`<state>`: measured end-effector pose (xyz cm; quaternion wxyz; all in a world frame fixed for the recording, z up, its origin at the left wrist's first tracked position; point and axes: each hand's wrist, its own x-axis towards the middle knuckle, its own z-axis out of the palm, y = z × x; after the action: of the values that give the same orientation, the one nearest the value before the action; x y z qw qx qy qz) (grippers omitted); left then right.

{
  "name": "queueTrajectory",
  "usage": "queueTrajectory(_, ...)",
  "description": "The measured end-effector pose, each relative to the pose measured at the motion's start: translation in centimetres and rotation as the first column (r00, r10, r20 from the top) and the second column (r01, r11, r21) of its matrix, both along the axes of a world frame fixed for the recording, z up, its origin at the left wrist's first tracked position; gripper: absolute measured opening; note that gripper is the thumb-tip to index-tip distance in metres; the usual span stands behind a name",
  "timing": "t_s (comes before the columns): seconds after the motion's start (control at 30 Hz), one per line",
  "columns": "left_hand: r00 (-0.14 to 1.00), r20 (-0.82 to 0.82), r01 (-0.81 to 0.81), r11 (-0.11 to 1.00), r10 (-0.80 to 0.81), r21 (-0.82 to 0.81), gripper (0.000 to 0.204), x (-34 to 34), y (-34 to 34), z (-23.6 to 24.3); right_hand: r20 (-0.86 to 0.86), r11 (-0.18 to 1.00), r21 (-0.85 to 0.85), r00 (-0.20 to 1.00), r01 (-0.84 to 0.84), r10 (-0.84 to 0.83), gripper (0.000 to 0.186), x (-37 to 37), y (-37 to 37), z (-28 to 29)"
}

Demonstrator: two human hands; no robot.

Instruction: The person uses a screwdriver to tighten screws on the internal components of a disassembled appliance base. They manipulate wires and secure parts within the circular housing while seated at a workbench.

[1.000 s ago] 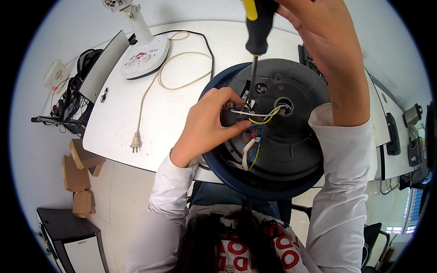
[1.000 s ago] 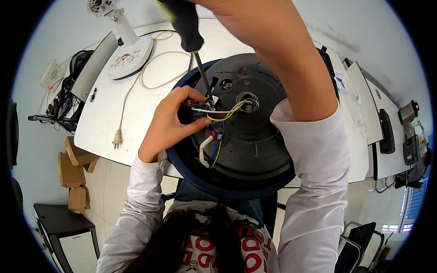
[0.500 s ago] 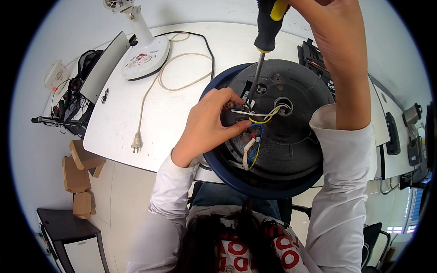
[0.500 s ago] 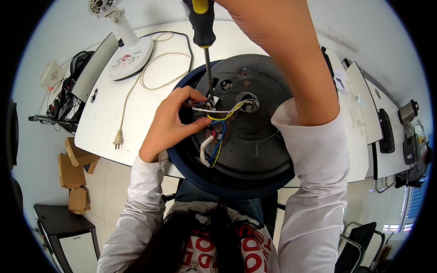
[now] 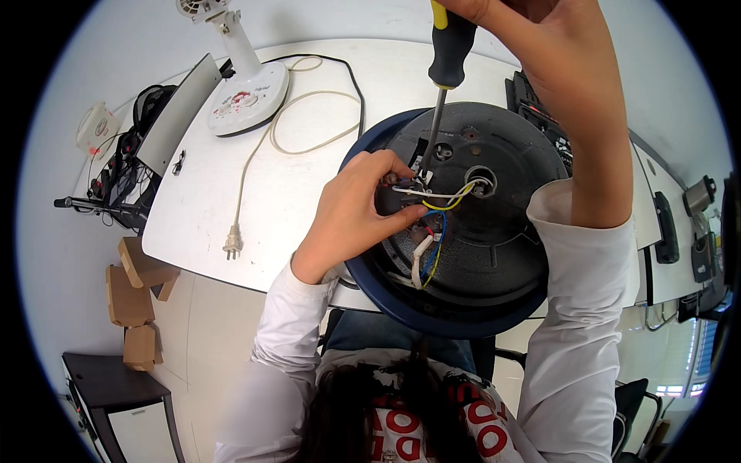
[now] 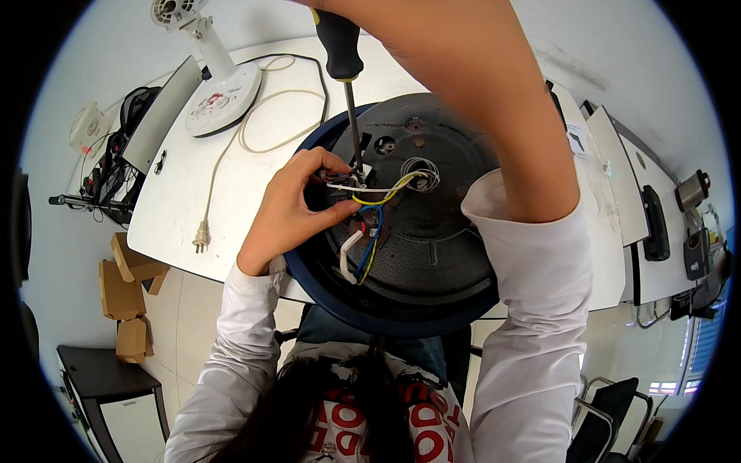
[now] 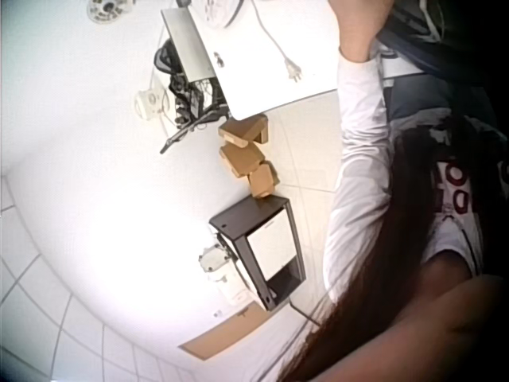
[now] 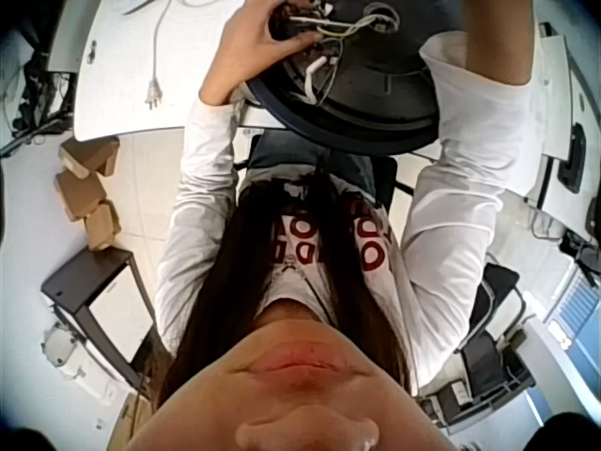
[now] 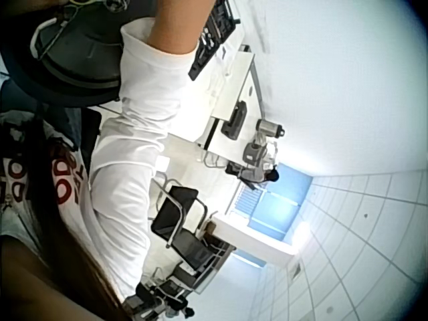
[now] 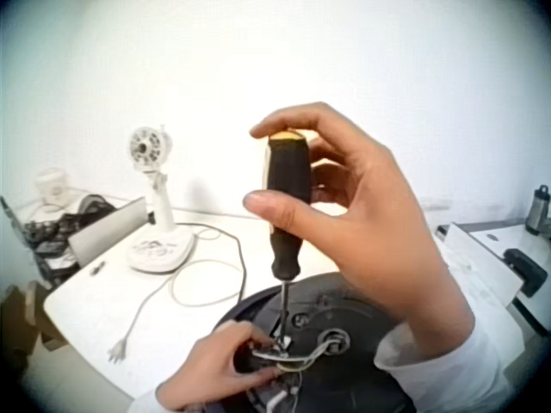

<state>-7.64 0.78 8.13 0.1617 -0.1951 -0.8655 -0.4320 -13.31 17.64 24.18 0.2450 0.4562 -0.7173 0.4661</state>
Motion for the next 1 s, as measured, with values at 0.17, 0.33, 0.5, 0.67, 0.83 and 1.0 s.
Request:
queueTrajectory(0.17,0.998,0.058,0.002,1.000,-0.002,-0.005,0.036,0.0,0.1,0.4,-0.055,0.960,-0.137,0.965,0.246,-0.255,0.046,4.2,-3.5,-0.3)
queueTrajectory(0.33,1.000,0.004,-0.003,1.000,0.003,-0.002,0.037,0.0,0.0,0.1,-0.026,0.998,0.069,1.000,0.004,-0.003,0.042,1.3,-0.2,0.7)
queueTrajectory(0.5,1.000,0.018,0.001,1.000,-0.001,0.002,0.037,0.1,0.1,0.2,0.045,0.984,0.106,0.989,-0.142,0.138,0.042,1.4,1.0,1.4)
queueTrajectory(0.67,1.000,0.010,-0.001,1.000,0.001,-0.002,0.037,0.0,-0.1,0.0,-0.137,0.994,0.005,0.985,0.110,-0.108,0.045,2.5,-1.6,-0.1)
queueTrajectory(0.83,1.000,0.013,-0.001,1.000,0.001,0.008,0.037,0.0,0.1,0.2,-0.105,0.947,0.238,0.964,-0.215,0.245,0.048,-1.0,2.1,1.4)
queueTrajectory(1.0,0.999,0.054,0.002,1.000,-0.002,-0.005,0.036,0.0,0.3,0.5,0.257,0.946,0.064,0.922,-0.317,0.291,0.053,3.3,1.4,3.2)
